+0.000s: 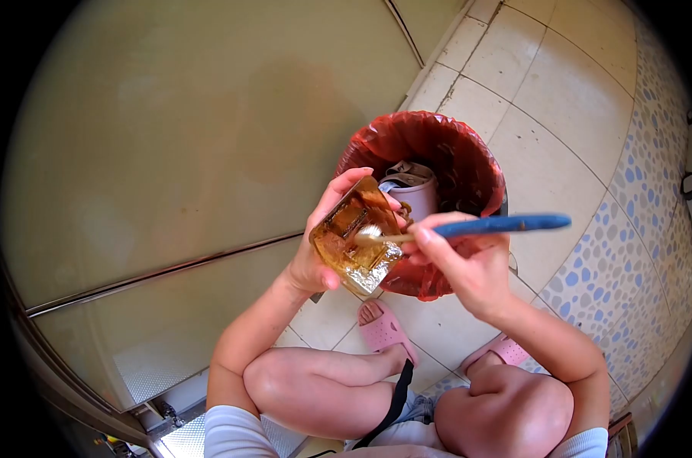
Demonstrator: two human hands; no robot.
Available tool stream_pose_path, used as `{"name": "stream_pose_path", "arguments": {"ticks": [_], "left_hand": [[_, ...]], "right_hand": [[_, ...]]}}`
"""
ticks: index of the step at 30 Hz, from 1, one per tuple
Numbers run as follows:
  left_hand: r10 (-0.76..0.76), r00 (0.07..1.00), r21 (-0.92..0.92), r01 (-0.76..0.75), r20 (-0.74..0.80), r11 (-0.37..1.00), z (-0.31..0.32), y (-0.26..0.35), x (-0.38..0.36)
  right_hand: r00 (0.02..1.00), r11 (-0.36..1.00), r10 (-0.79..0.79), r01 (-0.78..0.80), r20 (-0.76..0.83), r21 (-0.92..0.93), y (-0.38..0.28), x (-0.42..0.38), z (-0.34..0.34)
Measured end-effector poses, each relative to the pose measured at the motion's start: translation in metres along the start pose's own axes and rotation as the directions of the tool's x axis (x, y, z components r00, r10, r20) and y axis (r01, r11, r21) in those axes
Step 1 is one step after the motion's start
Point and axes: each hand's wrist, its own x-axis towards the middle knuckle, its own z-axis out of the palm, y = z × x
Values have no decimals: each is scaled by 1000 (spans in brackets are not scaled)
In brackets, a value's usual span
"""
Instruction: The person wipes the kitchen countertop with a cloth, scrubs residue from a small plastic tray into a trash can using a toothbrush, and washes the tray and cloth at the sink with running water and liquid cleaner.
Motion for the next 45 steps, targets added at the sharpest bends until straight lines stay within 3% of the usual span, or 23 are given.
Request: {"name": "stream_pose_path", "arguments": {"ticks": [1,3,4,7,11,15,17,19,23,27,32,35,38,41,45], "left_hand": [[11,1000,8,-11,21,1000,-1,0,0],[29,998,20,-31,63,999,-4,-3,0],[49,995,-4,-49,92,999,-8,-7,0],[30,999,-33,-30,11,999,-3,-2,-3],[16,999,-75,-13,42,997,-4,0,-3],[64,986,-48,-57,155,997,-9,-5,2],[68,981,-13,-67,179,998,-9,-4,2],[35,984,-10,-33,175,999,-6,0,-1],[25,987,-48,-18,159,999,-6,-2,-2],[-29,991,-6,30,132,1000,-10,-4,-4],[-3,973,37,-6,231,999,-5,0,0],[-28,974,114,2,225,993,-6,1,-3],[-92,983,101,76,160,992,-6,1,-6],[-114,986,76,106,119,992,3,2,-7],[12,987,187,-42,160,981,1,1,-6]], "right_hand": [[999,997,-27,24,31,76,1,-4,4],[978,996,-86,91,191,-15,-2,1,4],[980,998,-46,53,193,-34,-2,2,4],[979,984,-174,176,101,-6,8,10,0],[983,981,-179,182,48,-71,11,1,0],[988,996,-37,24,147,87,-1,-6,12],[998,990,52,-57,41,131,-2,-4,13],[992,992,-124,124,-7,20,4,4,2],[997,996,-40,45,-69,75,-6,-3,-7],[995,997,-74,76,-61,31,-30,-6,-9],[995,992,91,-95,48,86,-34,-1,9],[999,997,10,-13,39,74,-27,2,12],[981,986,-167,166,99,19,-16,8,10],[997,996,-61,58,36,73,-17,11,11],[993,976,83,-64,-85,209,-18,8,14]]}}
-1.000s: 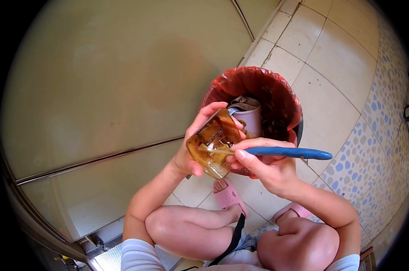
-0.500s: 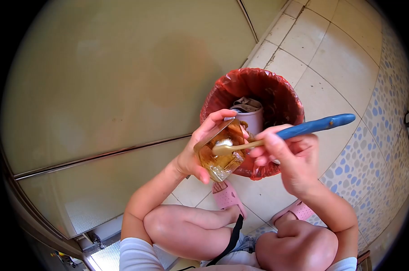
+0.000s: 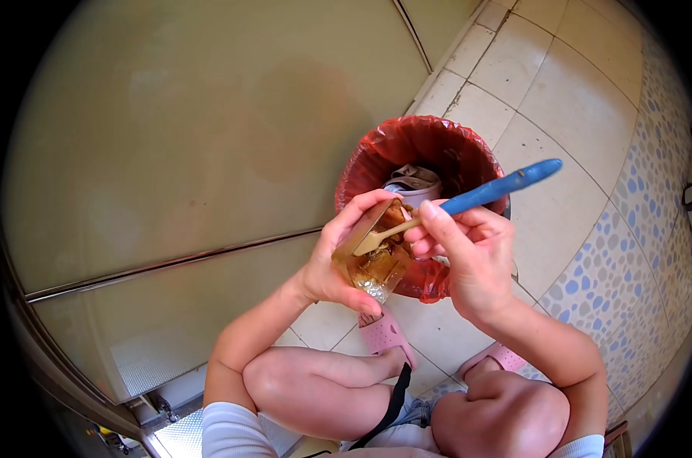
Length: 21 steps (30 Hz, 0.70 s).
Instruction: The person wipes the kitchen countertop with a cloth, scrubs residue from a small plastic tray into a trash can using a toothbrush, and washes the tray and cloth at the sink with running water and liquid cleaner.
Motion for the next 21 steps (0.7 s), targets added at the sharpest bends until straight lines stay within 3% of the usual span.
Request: {"name": "stream_pose_path", "arguments": {"ticks": [2,4,13,15,17,21], "left_hand": [[-32,999,-43,32,-5,999,4,1,0],[-42,999,-75,41,-7,996,5,0,1],[-14,999,165,7,40,986,-2,-4,3],[32,997,224,-46,66,974,-5,-4,4],[28,999,165,-34,36,986,-7,-3,3],[44,999,134,-47,22,990,-5,-4,5]], "right_hand": [[994,996,74,-70,-81,49,3,5,-3],[997,998,39,-35,-69,56,3,6,-7],[991,992,-105,98,-88,-82,-5,-8,-9],[991,996,-92,92,-92,-8,-8,-9,-11],[995,998,-37,41,-90,43,-14,-10,-13],[999,1000,16,-16,-51,13,-7,-4,-11]]}}
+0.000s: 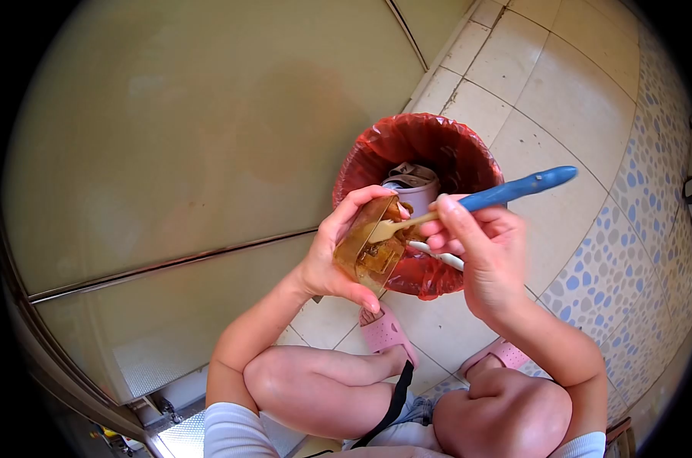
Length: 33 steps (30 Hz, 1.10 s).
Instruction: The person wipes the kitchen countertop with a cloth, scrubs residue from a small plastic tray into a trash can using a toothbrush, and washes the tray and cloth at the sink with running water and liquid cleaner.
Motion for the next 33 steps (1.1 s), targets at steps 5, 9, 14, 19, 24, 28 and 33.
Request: {"name": "stream_pose_path", "arguments": {"ticks": [5,9,14,19,24,28,33], "left_hand": [[-33,998,-153,23,-60,988,-1,-2,-1],[-65,993,-313,31,-98,949,-2,-6,-4],[-184,973,-416,112,-137,902,0,0,-5],[-225,963,-414,146,-148,898,3,3,-6],[-265,947,-398,175,-182,901,6,4,-6],[-278,938,-399,179,-208,899,7,8,-4],[-221,964,-453,131,-151,882,6,1,-3]], "right_hand": [[998,999,36,-37,47,6,1,-5,-4],[1000,1000,-10,10,28,-5,3,-7,-14],[985,996,73,-65,158,-57,7,-7,-10],[963,985,-36,80,267,-155,19,-5,-2],[940,968,-210,239,269,-79,28,7,2],[915,937,-307,339,263,-82,34,11,-3],[971,984,-160,172,180,-54,23,-9,0]]}}
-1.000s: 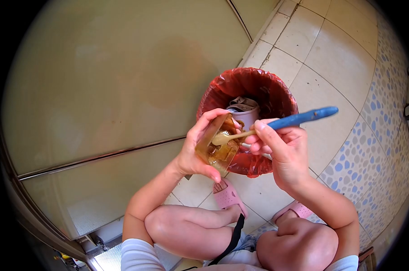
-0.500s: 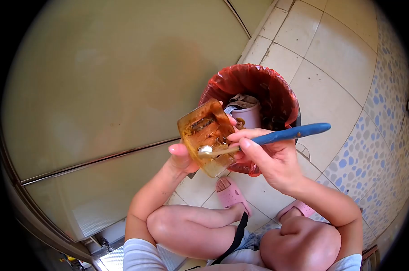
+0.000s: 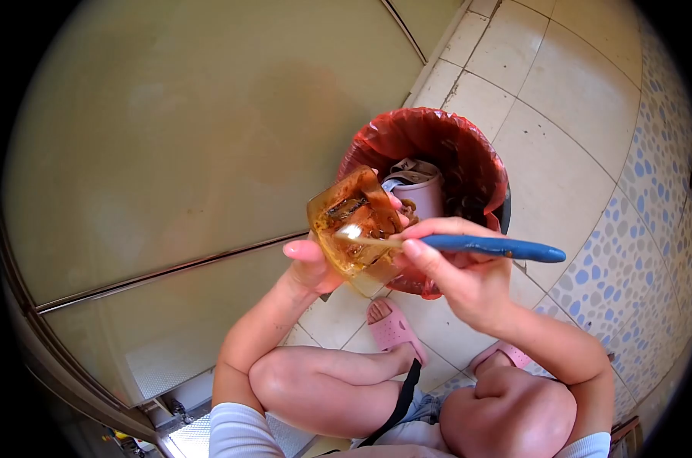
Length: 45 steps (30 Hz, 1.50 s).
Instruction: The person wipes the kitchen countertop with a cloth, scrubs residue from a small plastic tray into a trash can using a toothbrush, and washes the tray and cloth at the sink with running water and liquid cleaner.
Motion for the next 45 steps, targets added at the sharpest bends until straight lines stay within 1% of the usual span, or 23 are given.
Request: {"name": "stream_pose_path", "arguments": {"ticks": [1,4,6,8,11,12,16,17,21,24,25,28,30,32,33,36,37,38,40,41,42,43,45], "left_hand": [[35,999,32,-36,21,999,-2,-5,1],[121,990,149,-131,69,980,-5,-10,3],[158,985,252,-172,72,952,-2,-7,3],[186,982,214,-188,30,959,2,-6,3],[199,980,182,-197,6,963,-2,0,2],[190,982,170,-191,23,967,-3,0,2],[147,989,97,-148,19,984,2,1,4],[141,989,128,-145,38,981,1,1,4],[143,984,251,-166,105,954,-3,0,6],[196,973,285,-223,122,932,-5,-1,7],[207,972,299,-230,108,926,-3,2,6],[228,969,333,-248,99,910,-1,2,6],[252,958,390,-285,135,875,-3,3,9],[242,950,415,-304,195,858,-4,2,8],[235,945,425,-313,227,849,-4,2,9],[283,945,349,-323,162,879,-3,6,9],[288,946,333,-323,151,886,-3,6,8],[274,955,306,-295,111,905,-2,5,7],[239,971,246,-239,31,939,0,2,5],[217,976,228,-218,28,949,-1,2,6],[195,981,209,-195,24,958,-4,3,6],[173,985,191,-174,22,966,-5,4,7],[145,989,148,-146,17,978,-7,5,5]], "right_hand": [[999,999,-31,31,21,-28,5,-1,0],[997,998,-30,34,-77,47,6,0,13],[994,996,51,-43,-101,81,2,0,15],[983,986,135,-121,-124,115,-2,0,14],[991,994,36,-49,-130,-98,5,6,1],[983,992,109,-116,-146,-42,2,8,-1],[988,991,-29,9,-150,-132,1,9,-9],[987,989,-58,36,-148,-145,1,10,-10],[989,998,-19,11,-147,-56,4,-2,-1],[982,940,-175,145,-70,-310,11,4,-8],[974,953,-206,178,-96,-247,18,8,-11],[953,931,-278,236,-123,-280,20,6,-10],[967,964,-156,103,-202,-247,19,8,-12],[960,1000,-8,3,-280,-18,8,12,-10],[952,999,28,-33,-306,-13,6,14,-11],[939,999,-27,10,-343,-50,7,13,-18],[951,995,1,-33,-308,-97,6,10,-20],[963,995,-54,28,-265,-100,9,7,-21],[986,980,-40,8,-160,-198,6,4,-22],[995,976,-36,15,-91,-219,7,6,-26],[995,955,-94,84,-24,-284,6,9,-27],[998,979,-54,57,17,-195,3,10,-29],[994,978,-61,79,95,-191,-6,9,-31]]}}
